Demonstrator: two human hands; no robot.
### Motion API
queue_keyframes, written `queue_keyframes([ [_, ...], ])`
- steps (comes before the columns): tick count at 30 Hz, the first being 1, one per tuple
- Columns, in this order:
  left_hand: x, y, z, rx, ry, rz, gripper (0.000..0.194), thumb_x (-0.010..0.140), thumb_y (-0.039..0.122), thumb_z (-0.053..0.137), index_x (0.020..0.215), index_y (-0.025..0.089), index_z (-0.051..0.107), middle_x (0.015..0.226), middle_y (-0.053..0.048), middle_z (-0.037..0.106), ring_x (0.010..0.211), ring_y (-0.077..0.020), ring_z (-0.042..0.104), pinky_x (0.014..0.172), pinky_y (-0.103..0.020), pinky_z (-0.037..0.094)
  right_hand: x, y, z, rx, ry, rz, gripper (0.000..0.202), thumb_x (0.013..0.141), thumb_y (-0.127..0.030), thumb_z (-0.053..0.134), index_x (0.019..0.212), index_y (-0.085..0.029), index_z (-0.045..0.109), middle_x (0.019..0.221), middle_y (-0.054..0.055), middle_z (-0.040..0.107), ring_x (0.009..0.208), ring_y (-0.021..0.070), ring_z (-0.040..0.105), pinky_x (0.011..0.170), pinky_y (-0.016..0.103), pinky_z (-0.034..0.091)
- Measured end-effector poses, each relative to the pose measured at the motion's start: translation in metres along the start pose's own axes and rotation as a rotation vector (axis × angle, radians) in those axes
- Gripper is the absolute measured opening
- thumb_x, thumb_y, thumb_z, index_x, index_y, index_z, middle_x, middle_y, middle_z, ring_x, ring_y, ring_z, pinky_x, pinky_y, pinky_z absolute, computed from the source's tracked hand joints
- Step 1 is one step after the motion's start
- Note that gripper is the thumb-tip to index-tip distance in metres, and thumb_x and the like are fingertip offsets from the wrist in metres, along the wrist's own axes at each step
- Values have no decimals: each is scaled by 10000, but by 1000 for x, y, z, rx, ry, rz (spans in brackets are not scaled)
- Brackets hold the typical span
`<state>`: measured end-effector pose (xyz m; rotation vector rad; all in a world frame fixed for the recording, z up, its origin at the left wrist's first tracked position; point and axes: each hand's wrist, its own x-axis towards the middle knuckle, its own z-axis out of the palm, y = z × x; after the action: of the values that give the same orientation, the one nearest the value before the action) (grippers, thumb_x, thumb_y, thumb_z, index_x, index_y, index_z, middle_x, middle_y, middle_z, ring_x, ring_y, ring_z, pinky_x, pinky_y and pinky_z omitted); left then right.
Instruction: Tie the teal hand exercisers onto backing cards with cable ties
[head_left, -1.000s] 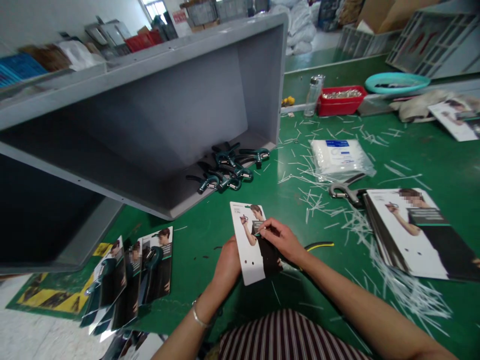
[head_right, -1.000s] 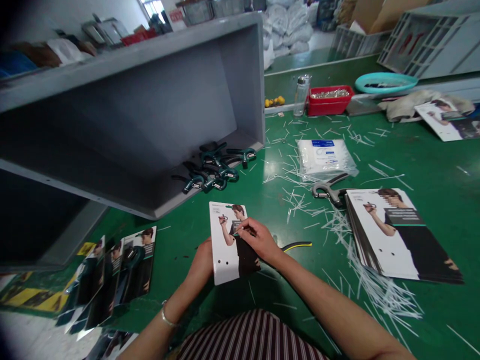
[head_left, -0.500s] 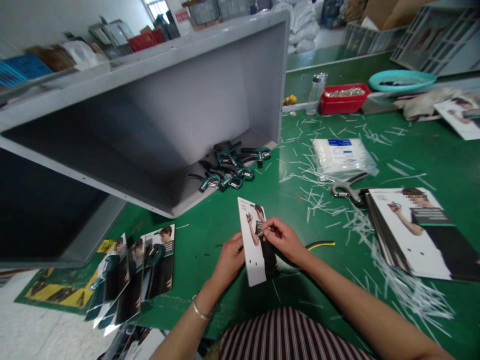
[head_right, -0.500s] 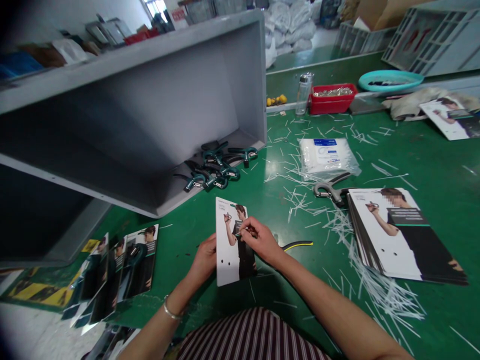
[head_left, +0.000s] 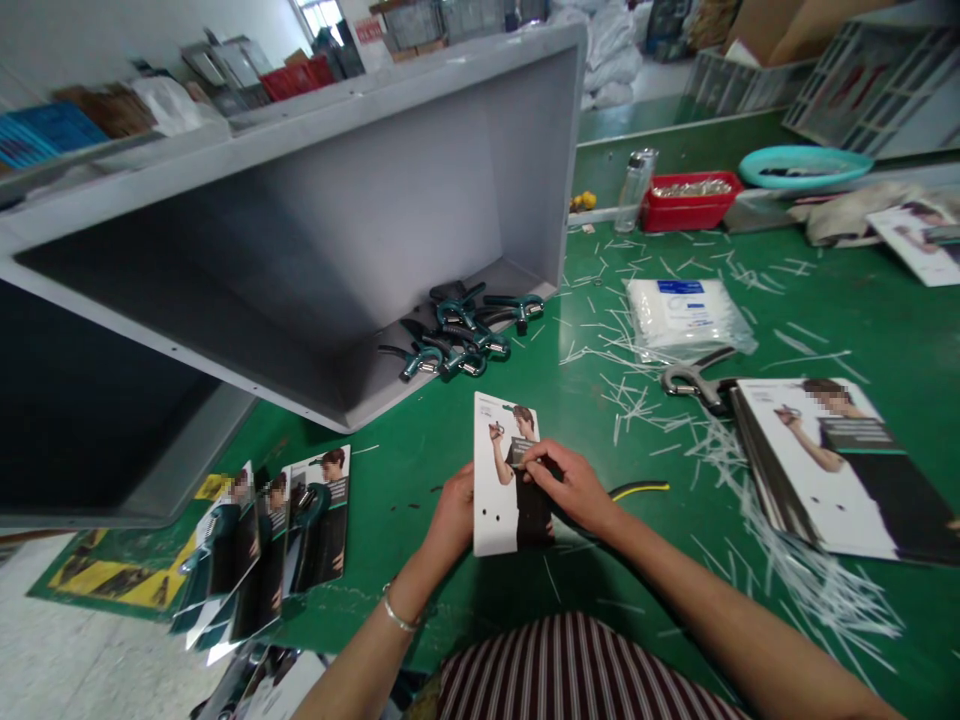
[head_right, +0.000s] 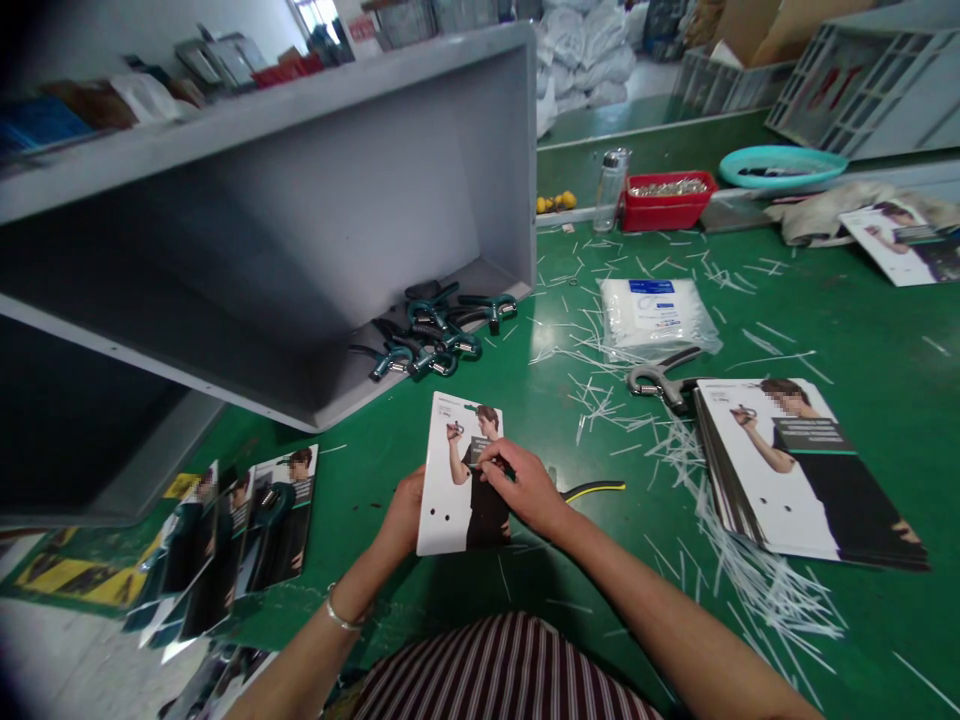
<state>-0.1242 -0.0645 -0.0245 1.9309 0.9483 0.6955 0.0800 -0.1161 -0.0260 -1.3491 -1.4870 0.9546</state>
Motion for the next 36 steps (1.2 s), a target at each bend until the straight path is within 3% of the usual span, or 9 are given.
queue_keyframes([
  [4, -2, -8, 3, -53, -28, -22, 165, 773, 101, 604, 804, 164, 753, 856, -58, 698, 724, -160, 610, 752, -281, 513, -1, -1, 2, -36, 38, -36, 74, 934, -236, 534, 936, -216, 605, 878, 17, 658, 841, 172, 610, 823, 299, 447],
  [9, 0, -9, 5, -110, 35, -43, 189, 799, 155, 607, 922, 184, 747, 1102, -82, 694, 970, -211, 641, 855, -304, 502, -1, 1, 3, -20, 78, -127, 116, 952, -251, 516, 980, -220, 624, 1004, 48, 648, 987, 193, 592, 918, 337, 441],
  [14, 2, 9, 5, 25, 119, -141, 298, 780, 123, 602, 1068, 181, 646, 942, -43, 703, 792, -168, 638, 752, -269, 497, -2, 3, 1, -74, 51, -74, 147, 970, -273, 497, 1033, -233, 623, 1019, 54, 664, 991, 206, 606, 911, 370, 463],
  [18, 0, 18, 4, 33, 156, -173, 347, 785, 154, 625, 1129, 181, 583, 974, -56, 696, 834, -176, 647, 793, -281, 493, -4, -4, 1, -172, -24, -212, 216, 989, -213, 434, 1084, -240, 626, 1067, 72, 653, 1049, 219, 580, 953, 407, 459],
  [24, -1, 32, -4, -301, 93, -254, 386, 957, 395, 442, 1245, 168, 563, 1212, -111, 659, 1085, -227, 617, 917, -332, 475, -4, -15, 2, -316, -27, -215, 157, 983, -216, 459, 1011, -222, 614, 1023, 90, 619, 1017, 233, 566, 933, 411, 476],
  [27, 2, 33, -6, -347, 69, -345, 522, 858, 463, 612, 1277, 160, 544, 1229, -121, 657, 1106, -261, 613, 925, -355, 478, -3, -17, 5, -320, -30, -167, 131, 980, -202, 464, 937, -212, 588, 960, 76, 614, 973, 228, 567, 909, 407, 479],
  [30, 4, 27, -6, -339, 79, -450, 688, 699, 400, 781, 1292, 147, 542, 1190, -121, 679, 1047, -279, 640, 868, -354, 498, -8, -19, 4, -264, -16, -135, 125, 978, -203, 466, 901, -214, 565, 950, 66, 610, 964, 220, 567, 900, 394, 475],
  [33, 2, 21, -11, -514, 43, -585, 703, 717, 402, 760, 1327, 144, 523, 1098, -112, 715, 864, -245, 686, 724, -313, 517, -18, -15, -15, -184, -30, -137, 142, 989, -226, 452, 912, -228, 572, 977, 54, 618, 969, 198, 579, 900, 359, 471],
  [36, 1, 20, -18, -609, 20, -607, 723, 722, 400, 771, 1353, 170, 504, 1087, -104, 720, 779, -207, 688, 648, -266, 504, -8, 5, -60, -290, 7, -81, 135, 989, -260, 463, 1019, -233, 592, 1029, 54, 634, 985, 196, 593, 907, 348, 464],
])
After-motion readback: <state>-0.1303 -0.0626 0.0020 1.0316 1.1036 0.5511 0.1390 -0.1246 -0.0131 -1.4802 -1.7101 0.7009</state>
